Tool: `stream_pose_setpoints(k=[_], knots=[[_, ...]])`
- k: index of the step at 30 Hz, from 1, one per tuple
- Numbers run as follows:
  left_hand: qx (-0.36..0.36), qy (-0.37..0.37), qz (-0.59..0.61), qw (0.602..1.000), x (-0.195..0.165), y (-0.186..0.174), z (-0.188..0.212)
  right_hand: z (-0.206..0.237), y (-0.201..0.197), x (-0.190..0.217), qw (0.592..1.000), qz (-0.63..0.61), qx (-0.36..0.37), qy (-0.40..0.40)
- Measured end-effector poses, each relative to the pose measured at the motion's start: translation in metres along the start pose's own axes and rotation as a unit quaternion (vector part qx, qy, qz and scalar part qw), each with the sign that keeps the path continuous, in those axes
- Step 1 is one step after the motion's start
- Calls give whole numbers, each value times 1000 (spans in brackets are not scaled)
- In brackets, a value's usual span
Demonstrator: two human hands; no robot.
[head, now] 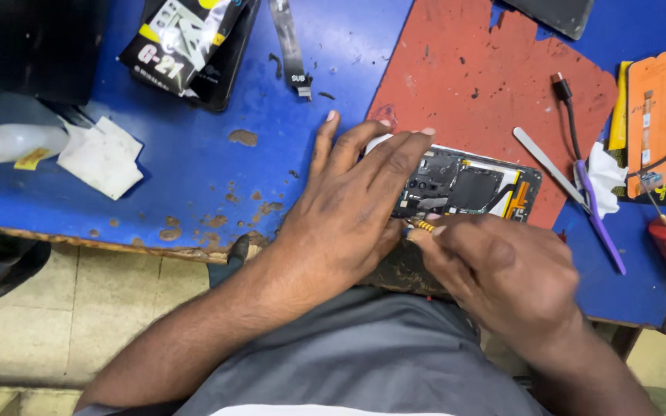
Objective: The person repairs a disassembled smartphone on a workbench. They wipe the internal components with a tissue, pry and unscrew parts with a screwdriver, reassemble the phone and power it on to check the boot screen, then use tweezers to work on the exposed internals.
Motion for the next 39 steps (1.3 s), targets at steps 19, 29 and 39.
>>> stream_pose_setpoints(k=[19, 29, 39], knots=[[6, 0, -3, 1000, 0, 0, -3, 5, 7, -23, 950, -282, -65, 117], [9, -6, -2, 1000, 0, 0, -3, 6, 10, -23, 962, -250, -51, 99], [9, -5, 5, 1000, 1, 1, -3, 10, 12, -23, 966, -237, -57, 84]])
Point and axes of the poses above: each hand's wrist, its own z-axis away from the middle knuckle, its own y-axis out of the palm, x = y × z, the point moved 2 cm from there along -z, towards the middle knuckle, and after that the axes turned 9 degrees about -x, right-handed, at the moved point
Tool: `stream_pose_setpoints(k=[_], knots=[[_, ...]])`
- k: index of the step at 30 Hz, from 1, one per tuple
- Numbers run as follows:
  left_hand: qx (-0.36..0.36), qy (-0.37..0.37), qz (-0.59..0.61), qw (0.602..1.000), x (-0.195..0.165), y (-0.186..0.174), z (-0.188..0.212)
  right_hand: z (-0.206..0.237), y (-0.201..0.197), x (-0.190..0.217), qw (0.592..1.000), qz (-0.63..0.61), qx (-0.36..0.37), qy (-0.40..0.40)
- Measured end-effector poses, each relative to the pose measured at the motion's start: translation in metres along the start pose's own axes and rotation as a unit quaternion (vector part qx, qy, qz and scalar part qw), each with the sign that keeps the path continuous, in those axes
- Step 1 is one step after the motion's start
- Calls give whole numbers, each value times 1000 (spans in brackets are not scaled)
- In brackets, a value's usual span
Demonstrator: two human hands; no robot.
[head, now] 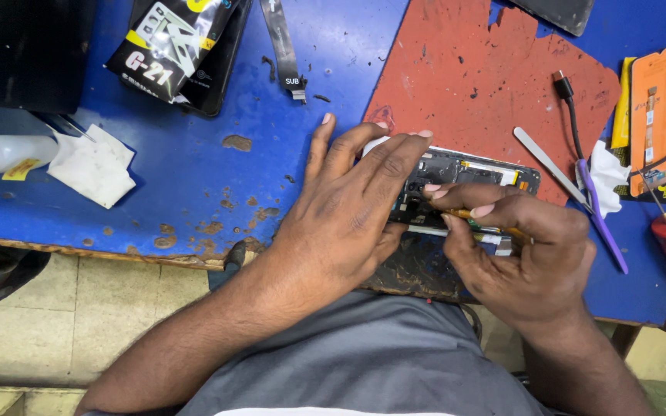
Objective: The person repairs a disassembled smartphone on a workbench. They wipe the internal components with a tissue, pry and unscrew parts with a screwdriver, reassemble the phone and power it on to check the boot screen, then use tweezers to work on the exposed internals.
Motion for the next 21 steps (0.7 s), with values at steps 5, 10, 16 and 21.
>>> stream_pose_setpoints(k=[5, 10, 16, 21], knots=[[-1, 2, 1, 1000, 1, 0, 1, -5, 2, 4, 999, 42, -3, -27], [-1, -2, 3, 1000, 1, 1, 0, -15, -4, 18, 982, 158, 31, -102], [-5, -4, 7, 1000, -1, 0, 2, -23, -4, 22, 974, 212, 33, -76], [-6, -6, 9, 1000, 0, -2, 2, -35, 0, 29, 979, 176, 85, -50]])
Point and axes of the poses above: each hand's wrist, its own z-axis away from the middle knuckle, its own y-axis out of the palm, x = y × z, the point moved 2 cm from there along -z, towards the middle knuckle, and after that the axes turned 9 degrees about -x, right-handed, at the moved point
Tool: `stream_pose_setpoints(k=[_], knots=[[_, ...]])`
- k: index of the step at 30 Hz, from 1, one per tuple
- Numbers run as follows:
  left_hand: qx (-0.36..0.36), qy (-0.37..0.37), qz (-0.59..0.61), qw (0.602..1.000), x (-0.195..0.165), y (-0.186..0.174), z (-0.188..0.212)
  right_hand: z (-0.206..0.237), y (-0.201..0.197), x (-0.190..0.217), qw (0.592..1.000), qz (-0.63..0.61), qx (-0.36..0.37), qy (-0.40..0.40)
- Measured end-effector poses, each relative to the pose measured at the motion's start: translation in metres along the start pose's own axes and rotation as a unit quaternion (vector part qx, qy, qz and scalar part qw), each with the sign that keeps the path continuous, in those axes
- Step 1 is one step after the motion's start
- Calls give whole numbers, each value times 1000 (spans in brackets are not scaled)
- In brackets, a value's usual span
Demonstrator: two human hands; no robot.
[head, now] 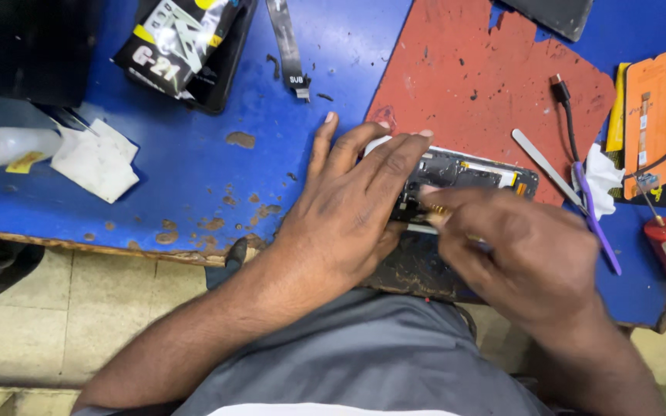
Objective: The person repairs a disassembled smartphone on a workbench. They wipe the internal components with a tissue, pry and unscrew parts with a screwdriver, reassemble the phone and power it on to check the boot screen, then use tweezers to work on the exposed internals.
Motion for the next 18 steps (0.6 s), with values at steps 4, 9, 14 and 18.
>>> stream_pose_setpoints(k=[4, 9, 14, 18], knots=[[-5, 12, -1, 1000, 0, -2, -1, -6, -2, 5, 995, -49, -66, -62], [-4, 5, -1, 1000, -1, -1, 0, 3, 0, -1, 992, 107, -62, -3], [-5, 1, 8, 1000, -1, -1, 0, 7, -1, -2, 999, 34, -5, -5], [0, 2, -7, 1000, -1, -1, -1, -2, 0, 5, 993, -86, -73, -44]])
Point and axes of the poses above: each hand's wrist, its own z-axis away from the middle knuckle, its own y-axis out of the palm, x = y × z, the point moved 2 cm from there along -z, towards the middle knuckle, and after that the axes turned 9 degrees about -x, right-handed, at the moved point
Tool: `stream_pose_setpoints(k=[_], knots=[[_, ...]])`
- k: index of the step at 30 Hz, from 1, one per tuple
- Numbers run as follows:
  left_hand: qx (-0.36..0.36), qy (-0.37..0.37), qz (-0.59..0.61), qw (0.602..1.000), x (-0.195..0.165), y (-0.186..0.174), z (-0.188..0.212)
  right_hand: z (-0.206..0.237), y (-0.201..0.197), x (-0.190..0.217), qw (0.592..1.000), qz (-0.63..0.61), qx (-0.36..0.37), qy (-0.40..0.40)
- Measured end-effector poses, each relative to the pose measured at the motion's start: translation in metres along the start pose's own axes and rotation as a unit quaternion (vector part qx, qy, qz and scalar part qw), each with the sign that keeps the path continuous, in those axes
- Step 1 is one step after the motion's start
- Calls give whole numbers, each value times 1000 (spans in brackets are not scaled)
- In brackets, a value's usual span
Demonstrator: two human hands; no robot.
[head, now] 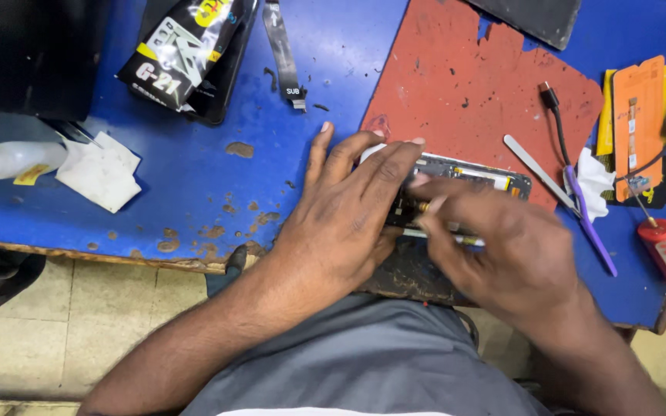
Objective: The person repairs a disassembled smartphone on a workbench. They wipe the internal components with a tissue, pry and unscrew parts with a screwdriver, reassemble the phone and power it on to check the boot screen, then use tweezers to work on the exposed internals.
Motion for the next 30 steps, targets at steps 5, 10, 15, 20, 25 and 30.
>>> stream_pose_setpoints(k=[5, 10, 15, 20, 25, 30], knots=[[-2, 0, 11, 1000, -2, -2, 0, -5, -2, 2, 994, 100, 31, -4], [3, -3, 9, 1000, -1, -3, -1, 2, -6, -3, 997, 21, 74, -2], [3, 5, 12, 1000, -1, -2, -2, 9, -6, -6, 997, -39, 71, 1], [4, 2, 2, 1000, -2, 0, -2, 6, -12, -5, 994, 85, 62, 23], [3, 0, 3, 1000, -1, -1, -1, 2, -9, -1, 997, 51, 57, -7], [-4, 10, -6, 1000, -2, -1, 0, 12, -10, -9, 984, 121, 24, 127]])
Point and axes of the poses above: each hand's wrist, its own z-axis away from the middle knuckle, its own y-axis out of the palm, x = y × z, the point moved 2 cm from there along -z, towards the middle knuckle, and after that the axes turned 9 degrees about -x, right-handed, at the moved point
